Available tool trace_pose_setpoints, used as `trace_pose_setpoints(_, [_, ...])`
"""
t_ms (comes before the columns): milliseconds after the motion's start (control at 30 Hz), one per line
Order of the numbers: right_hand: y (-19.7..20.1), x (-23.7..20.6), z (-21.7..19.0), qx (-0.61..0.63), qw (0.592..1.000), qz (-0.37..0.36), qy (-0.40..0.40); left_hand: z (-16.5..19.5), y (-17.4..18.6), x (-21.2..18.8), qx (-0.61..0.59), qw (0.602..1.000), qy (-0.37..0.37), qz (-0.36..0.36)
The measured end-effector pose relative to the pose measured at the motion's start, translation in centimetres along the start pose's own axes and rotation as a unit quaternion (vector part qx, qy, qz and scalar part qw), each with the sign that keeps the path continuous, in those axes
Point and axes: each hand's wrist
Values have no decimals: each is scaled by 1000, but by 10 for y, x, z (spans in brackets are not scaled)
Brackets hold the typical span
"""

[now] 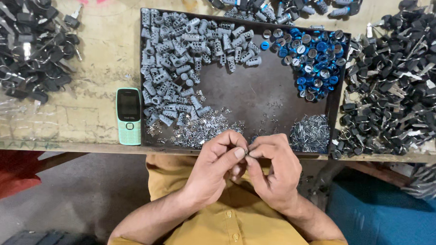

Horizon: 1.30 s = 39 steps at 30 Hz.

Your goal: The person sits at a workbench assembling lock components. They pick small metal pins, springs and blue caps from a tray, insert them by hand into gray lock bodies, and place the assembled locks aside, repeating the cycle one lock at a time.

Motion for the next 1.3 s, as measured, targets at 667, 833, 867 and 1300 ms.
trace_pose_setpoints(667, [-14,-9,8,124,989,28,-73,10,15,-1,49,998,-17,-38])
trace_pose_setpoints(833, [-14,-12,12,151,984,4,-97,11,20,-1,59,997,-26,-48])
trace_pose_setpoints(867, [-14,-12,12,156,983,1,-95,10,20,-1,64,996,-37,-49])
trace_pose_setpoints(1300, [-19,-2,4,77,997,14,9,15,20,0,72,996,-12,-41])
Point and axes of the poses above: each hand's wrist, its own x-axis towards the middle knuckle, its own y-axis out of the back of the hand, z = x × y, and after that the axes turned 7 degrees about z, right-handed
